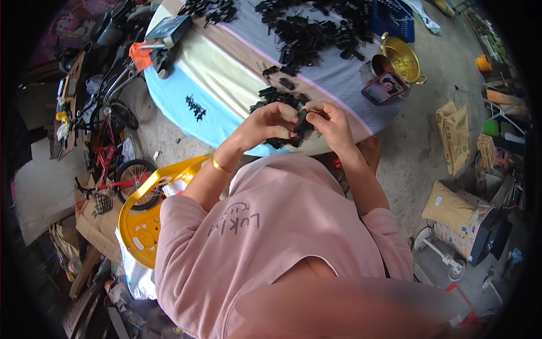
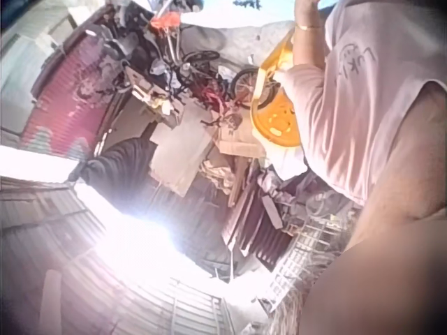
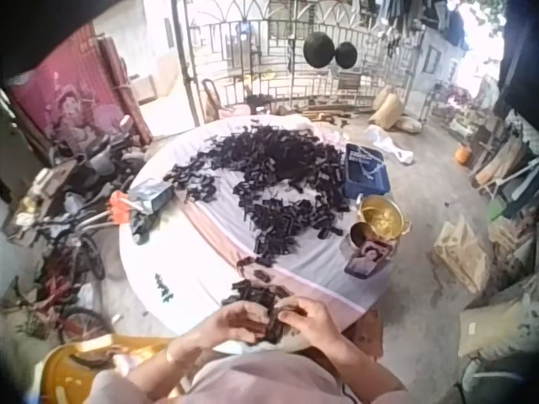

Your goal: Assembling small black plastic components by hand.

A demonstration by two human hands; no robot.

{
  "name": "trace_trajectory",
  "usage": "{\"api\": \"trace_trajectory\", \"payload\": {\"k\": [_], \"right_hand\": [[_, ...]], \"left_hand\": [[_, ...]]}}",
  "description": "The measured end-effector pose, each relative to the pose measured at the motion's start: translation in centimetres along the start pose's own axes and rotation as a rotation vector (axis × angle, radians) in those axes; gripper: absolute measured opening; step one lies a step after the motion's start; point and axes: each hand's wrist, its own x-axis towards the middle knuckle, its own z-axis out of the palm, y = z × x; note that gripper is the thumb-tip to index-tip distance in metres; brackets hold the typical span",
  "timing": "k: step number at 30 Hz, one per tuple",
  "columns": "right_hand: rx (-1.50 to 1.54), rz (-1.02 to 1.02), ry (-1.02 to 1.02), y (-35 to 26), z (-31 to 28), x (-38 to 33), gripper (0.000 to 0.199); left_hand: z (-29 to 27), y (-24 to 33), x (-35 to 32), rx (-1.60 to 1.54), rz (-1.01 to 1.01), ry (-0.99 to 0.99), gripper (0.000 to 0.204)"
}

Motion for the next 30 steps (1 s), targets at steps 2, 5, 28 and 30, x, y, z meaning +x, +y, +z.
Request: {"api": "trace_trajectory", "payload": {"k": [2, 5, 28, 30], "right_hand": [[-0.041, -0.120, -0.014, 0.0, 0.7, 0.4, 0.018], [-0.166, -0.237, -0.054, 0.2, 0.7, 0.9, 0.013], [-0.463, -0.160, -0.011, -0.6, 2.1, 1.3, 0.012], [-0.455, -0.149, -0.018, -0.7, 2.1, 1.3, 0.012]], "left_hand": [[0.5, -0.2, 0.5, -0.059, 0.013, -0.026, 0.031], [1.3, -0.1, 0.4, -0.282, -0.077, 0.054, 0.022], [2.1, 0.2, 1.1, 0.261, 0.171, 0.452, 0.025], [2.2, 0.4, 1.1, 0.296, 0.200, 0.485, 0.020]]}}
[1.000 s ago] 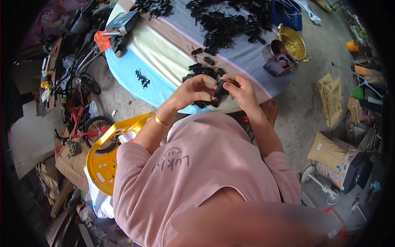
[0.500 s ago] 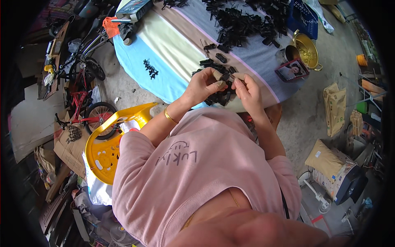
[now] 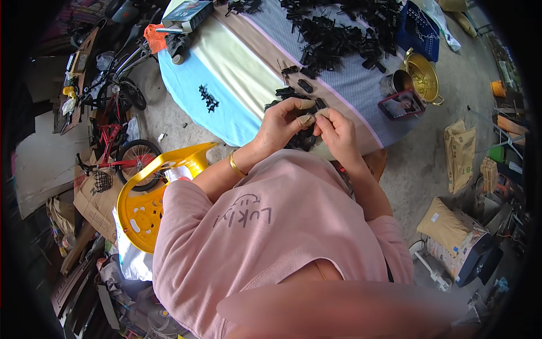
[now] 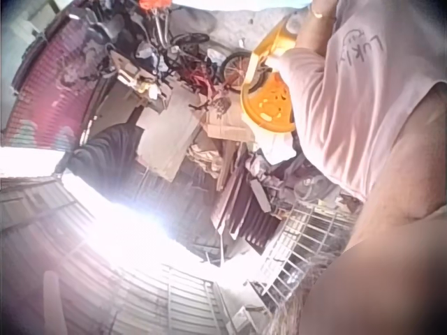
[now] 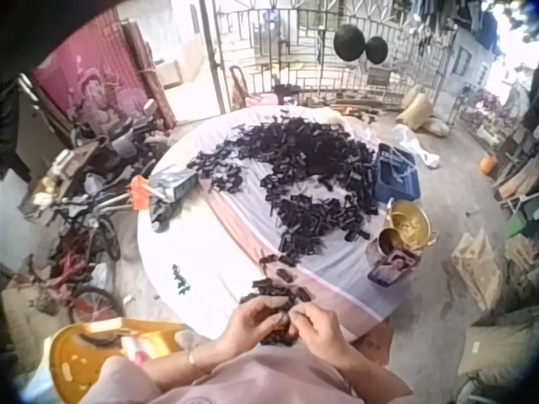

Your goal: Assembling small black plastic components by hand.

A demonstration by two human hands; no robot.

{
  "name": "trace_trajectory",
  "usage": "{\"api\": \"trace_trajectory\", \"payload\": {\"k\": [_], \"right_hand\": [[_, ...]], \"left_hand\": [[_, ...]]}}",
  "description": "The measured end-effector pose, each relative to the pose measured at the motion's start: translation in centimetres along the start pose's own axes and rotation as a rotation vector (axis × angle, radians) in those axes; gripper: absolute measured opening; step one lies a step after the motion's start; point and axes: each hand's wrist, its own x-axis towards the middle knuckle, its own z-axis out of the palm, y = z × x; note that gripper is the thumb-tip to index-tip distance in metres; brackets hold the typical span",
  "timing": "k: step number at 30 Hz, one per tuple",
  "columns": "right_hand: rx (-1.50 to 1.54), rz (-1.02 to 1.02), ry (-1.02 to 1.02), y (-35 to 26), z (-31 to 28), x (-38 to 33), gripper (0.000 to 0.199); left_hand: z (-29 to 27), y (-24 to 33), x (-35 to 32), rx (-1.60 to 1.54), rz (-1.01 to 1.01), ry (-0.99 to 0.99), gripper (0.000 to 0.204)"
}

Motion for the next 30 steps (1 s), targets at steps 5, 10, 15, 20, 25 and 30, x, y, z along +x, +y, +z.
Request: {"api": "trace_trajectory", "payload": {"k": [5, 10, 15, 20, 25, 30], "right_hand": [[0.064, 0.009, 0.004, -0.2, 0.2, 0.1, 0.012], [0.245, 0.212, -0.067, 0.9, 0.3, 0.5, 0.015], [0.129, 0.373, -0.164, 5.6, 0.2, 0.6, 0.015], [-0.122, 0.154, -0.069, 7.6, -0.2, 0.3, 0.017], [-0.009, 0.149, -0.015, 7.5, -0.3, -0.3, 0.016], [-0.160, 0.097, -0.123, 4.9, 0.4, -0.5, 0.015]], "left_hand": [[0.1, -0.3, 0.3, -0.083, 0.054, 0.021, 0.017], [-0.3, -1.6, 0.5, 0.184, 0.263, 0.090, 0.015], [-1.5, -3.6, 0.6, 0.573, 0.267, -0.005, 0.022], [-2.6, -4.2, 2.3, 0.737, 0.101, -0.073, 0.041], [-6.1, -8.3, 10.0, 1.068, 0.379, 0.079, 0.038], [-6.9, -12.2, 14.3, 1.471, 0.306, 0.107, 0.038]]}}
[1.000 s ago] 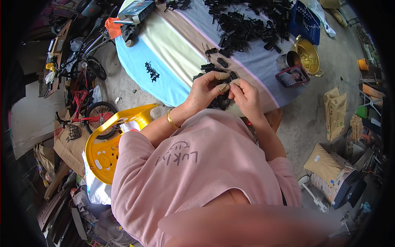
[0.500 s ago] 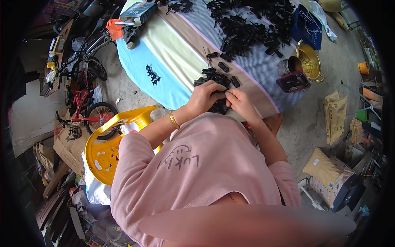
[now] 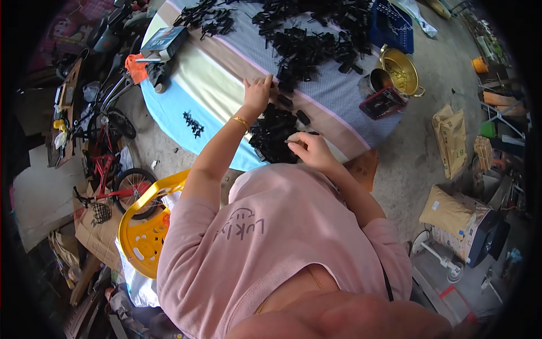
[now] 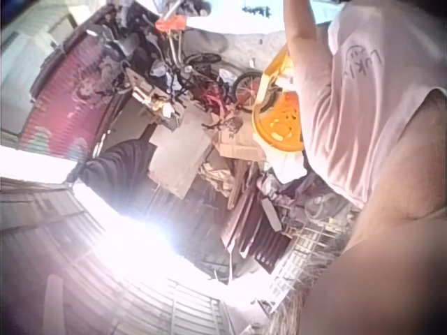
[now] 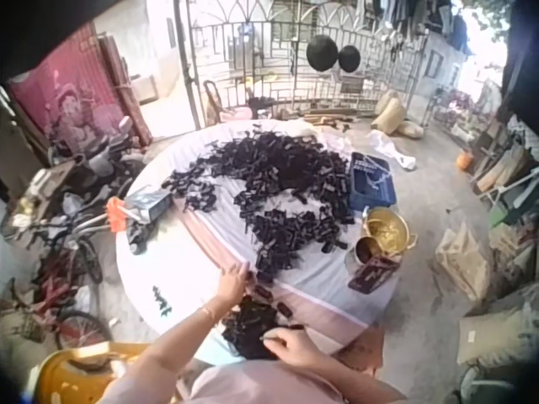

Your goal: Assembling small black plastic components by hand.

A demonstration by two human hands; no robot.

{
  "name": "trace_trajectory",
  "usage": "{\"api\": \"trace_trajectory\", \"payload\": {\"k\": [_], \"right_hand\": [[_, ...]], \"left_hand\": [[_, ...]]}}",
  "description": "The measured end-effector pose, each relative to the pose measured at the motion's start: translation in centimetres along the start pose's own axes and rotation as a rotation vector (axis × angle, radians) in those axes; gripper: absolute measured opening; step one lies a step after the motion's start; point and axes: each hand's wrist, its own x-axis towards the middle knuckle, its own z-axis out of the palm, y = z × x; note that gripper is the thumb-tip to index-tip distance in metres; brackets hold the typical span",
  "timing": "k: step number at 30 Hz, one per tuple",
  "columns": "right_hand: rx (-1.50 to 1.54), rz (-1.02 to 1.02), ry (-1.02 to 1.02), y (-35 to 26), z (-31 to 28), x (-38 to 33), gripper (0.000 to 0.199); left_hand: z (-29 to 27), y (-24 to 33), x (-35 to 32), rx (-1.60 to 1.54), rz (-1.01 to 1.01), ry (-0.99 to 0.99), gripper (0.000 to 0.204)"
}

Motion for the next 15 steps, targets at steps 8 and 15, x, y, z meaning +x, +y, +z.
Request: {"api": "trace_trajectory", "payload": {"k": [8, 15], "right_hand": [[-0.021, -0.089, 0.335, -1.5, -1.9, 0.0, 0.023], [0.052, -0.341, 0.487, -3.2, -2.0, 1.7, 0.013]], "left_hand": [[-7.3, 4.9, -1.4, -0.800, -0.292, -0.085, 0.050], [-10.7, 8.5, -5.6, -1.556, -0.249, -0.322, 0.046]]}}
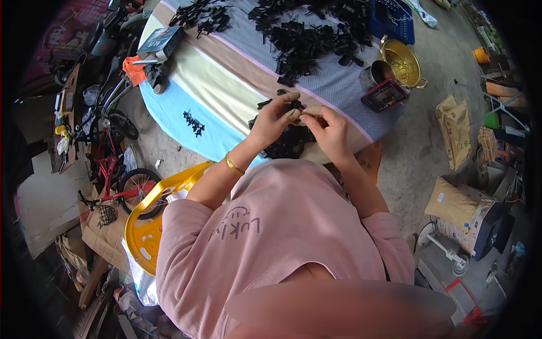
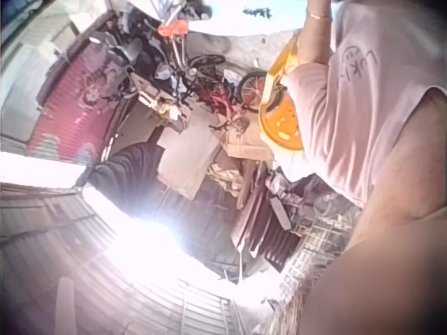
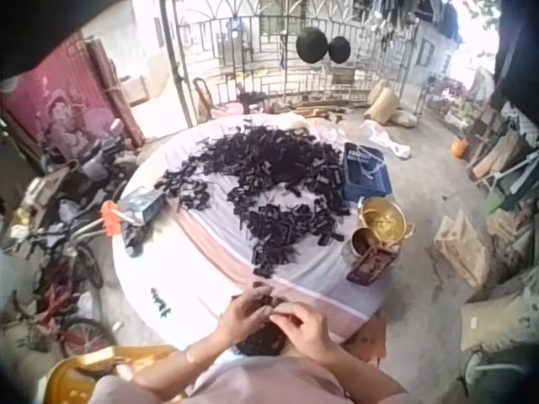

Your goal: Assembling small black plastic components by hand.

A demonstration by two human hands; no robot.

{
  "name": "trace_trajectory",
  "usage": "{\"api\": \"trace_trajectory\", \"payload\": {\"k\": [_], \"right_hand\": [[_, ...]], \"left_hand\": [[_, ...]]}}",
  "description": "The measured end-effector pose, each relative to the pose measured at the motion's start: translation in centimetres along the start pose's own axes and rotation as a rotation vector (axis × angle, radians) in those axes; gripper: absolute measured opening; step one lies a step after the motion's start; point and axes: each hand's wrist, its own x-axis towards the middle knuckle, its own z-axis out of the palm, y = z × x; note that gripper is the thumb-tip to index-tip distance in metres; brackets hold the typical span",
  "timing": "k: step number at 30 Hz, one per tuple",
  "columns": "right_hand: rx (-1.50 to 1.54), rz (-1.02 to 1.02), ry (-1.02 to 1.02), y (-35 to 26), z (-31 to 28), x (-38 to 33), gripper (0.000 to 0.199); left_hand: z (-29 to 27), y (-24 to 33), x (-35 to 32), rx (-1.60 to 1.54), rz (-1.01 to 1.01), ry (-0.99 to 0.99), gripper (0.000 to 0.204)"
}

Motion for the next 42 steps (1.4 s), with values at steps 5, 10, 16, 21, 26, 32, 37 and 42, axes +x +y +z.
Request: {"api": "trace_trajectory", "payload": {"k": [5, 10, 16, 21, 26, 32, 37, 42], "right_hand": [[0.062, 0.244, -0.070, 1.1, -0.1, 0.3, 0.017], [0.300, 0.435, -0.100, 1.0, 0.1, 0.3, 0.012], [0.391, 0.496, -0.207, -0.7, -0.4, 0.2, 0.013], [0.229, 0.421, -0.250, -1.0, -0.4, 0.2, 0.015], [0.196, 0.382, -0.216, -1.6, 0.0, 0.2, 0.014], [0.239, 0.404, -0.233, -1.3, 0.3, -0.2, 0.014], [0.484, 0.627, -0.280, -0.7, 0.3, -0.3, 0.014], [0.572, 0.592, -0.247, -0.4, 0.6, -0.3, 0.012]], "left_hand": [[1.0, 0.5, -1.7, -0.028, 0.133, -0.082, 0.047], [0.9, 1.1, -2.1, 0.017, 0.082, -0.013, 0.053], [0.6, 1.6, -2.0, -0.231, 0.073, 0.051, 0.038], [1.1, 1.6, -2.3, -0.207, 0.133, 0.014, 0.026], [1.2, 1.8, -2.6, -0.062, 0.148, 0.065, 0.027], [1.4, 2.7, -3.1, 0.016, 0.211, 0.139, 0.019], [1.3, 2.4, -3.3, 0.395, 0.281, 0.234, 0.013], [1.6, 1.2, -2.5, -0.055, 0.300, 0.236, 0.023]]}}
